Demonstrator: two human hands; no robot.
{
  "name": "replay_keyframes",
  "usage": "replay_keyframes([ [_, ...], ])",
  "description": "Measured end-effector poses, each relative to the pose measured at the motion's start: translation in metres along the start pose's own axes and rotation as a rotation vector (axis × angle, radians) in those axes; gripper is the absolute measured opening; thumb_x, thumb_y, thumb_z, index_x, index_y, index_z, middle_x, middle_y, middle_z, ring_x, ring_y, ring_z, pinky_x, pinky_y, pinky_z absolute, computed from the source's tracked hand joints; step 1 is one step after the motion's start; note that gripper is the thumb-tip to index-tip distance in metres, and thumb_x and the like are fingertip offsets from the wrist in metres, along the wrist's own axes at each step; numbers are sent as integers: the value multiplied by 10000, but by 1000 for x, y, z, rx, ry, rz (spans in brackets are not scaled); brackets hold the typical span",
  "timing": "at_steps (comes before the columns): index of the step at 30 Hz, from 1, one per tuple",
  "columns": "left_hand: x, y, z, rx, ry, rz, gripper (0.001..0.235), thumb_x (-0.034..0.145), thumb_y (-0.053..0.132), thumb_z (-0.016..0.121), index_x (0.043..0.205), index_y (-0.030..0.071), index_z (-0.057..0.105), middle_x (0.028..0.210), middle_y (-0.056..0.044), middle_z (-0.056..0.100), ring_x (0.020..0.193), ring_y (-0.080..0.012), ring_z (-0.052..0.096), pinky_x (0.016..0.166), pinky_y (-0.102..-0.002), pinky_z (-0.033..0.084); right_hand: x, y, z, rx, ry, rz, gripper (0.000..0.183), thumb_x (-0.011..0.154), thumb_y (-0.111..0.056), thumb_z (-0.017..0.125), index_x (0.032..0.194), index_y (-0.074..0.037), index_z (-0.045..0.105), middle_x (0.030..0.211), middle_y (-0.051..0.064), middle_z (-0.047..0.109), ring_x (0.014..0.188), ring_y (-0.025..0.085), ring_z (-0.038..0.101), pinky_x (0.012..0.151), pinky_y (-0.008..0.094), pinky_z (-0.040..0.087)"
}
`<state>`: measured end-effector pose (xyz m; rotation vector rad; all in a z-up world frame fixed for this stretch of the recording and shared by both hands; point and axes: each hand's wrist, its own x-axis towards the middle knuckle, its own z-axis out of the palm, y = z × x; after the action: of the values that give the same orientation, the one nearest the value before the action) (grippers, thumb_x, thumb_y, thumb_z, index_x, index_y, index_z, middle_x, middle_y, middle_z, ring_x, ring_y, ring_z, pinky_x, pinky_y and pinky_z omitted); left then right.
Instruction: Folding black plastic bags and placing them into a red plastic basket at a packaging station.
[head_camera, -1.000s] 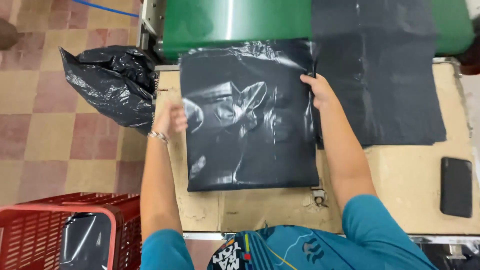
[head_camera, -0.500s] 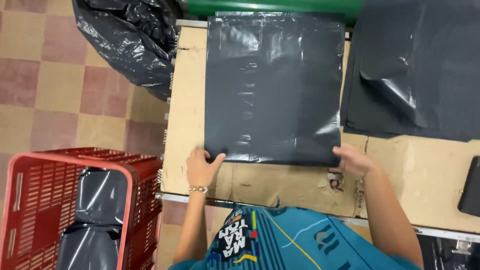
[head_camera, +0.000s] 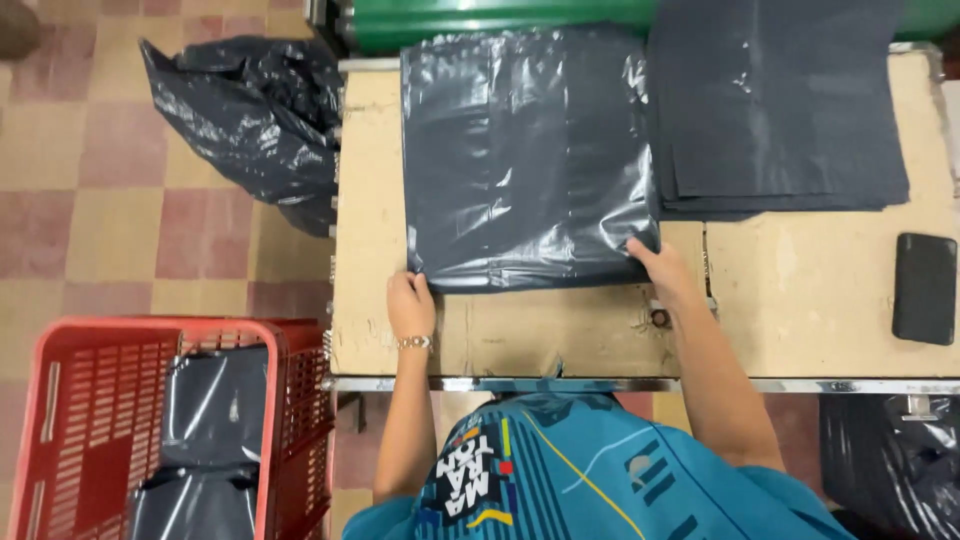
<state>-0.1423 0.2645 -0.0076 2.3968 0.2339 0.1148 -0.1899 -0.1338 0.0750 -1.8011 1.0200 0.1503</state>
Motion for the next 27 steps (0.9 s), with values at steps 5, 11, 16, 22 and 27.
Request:
replay_keyframes([
  [5, -8, -3, -1, 334, -58, -77, 431, 760, 512, 796, 906, 164, 588, 1006, -76, 574, 1018, -337, 599, 827, -485, 542, -15, 18, -21, 35, -147, -215, 347, 878, -232, 785, 1156, -38, 714, 1108, 140, 698, 1103, 240, 609, 982, 415, 465],
  [11, -5, -3, -16, -26, -149, 10, 286, 838, 279, 775, 849, 132, 530, 900, -97, 595, 946, -343, 637, 858, -423, 508, 36, 35, 8, -221, -53, -354, 369, 940, -393, 723, 1141, -85, 735, 1092, 159, 719, 1111, 332, 651, 949, 481, 487],
  [16, -26, -31, -40, -106, -265, -113, 375, 797, 281, 816, 976, 120, 528, 970, -135, 626, 975, -362, 652, 859, -442, 520, 22, 38, 4, -254, -191, -266, 435, 981, -339, 662, 1315, -61, 655, 1244, 170, 680, 1207, 327, 613, 1008, 474, 468],
  [22, -6, 15, -29, 165, -89, 107, 384, 845, 359, 764, 1109, 143, 589, 1086, -106, 621, 1033, -319, 647, 878, -440, 521, 18, -28, -14, -450, -136, -306, 536, 894, -401, 736, 1256, -16, 646, 1158, 218, 677, 1130, 390, 638, 953, 525, 488],
  [27, 56, 128, 39, 383, -30, 625, 644, 856, 618, 640, 1308, 164, 574, 1406, -75, 548, 1370, -287, 445, 1079, -564, 357, 130, -115, 38, -520, 209, -687, 631, 874, -477, 786, 1172, 49, 607, 1048, 251, 635, 1017, 433, 651, 860, 538, 525],
])
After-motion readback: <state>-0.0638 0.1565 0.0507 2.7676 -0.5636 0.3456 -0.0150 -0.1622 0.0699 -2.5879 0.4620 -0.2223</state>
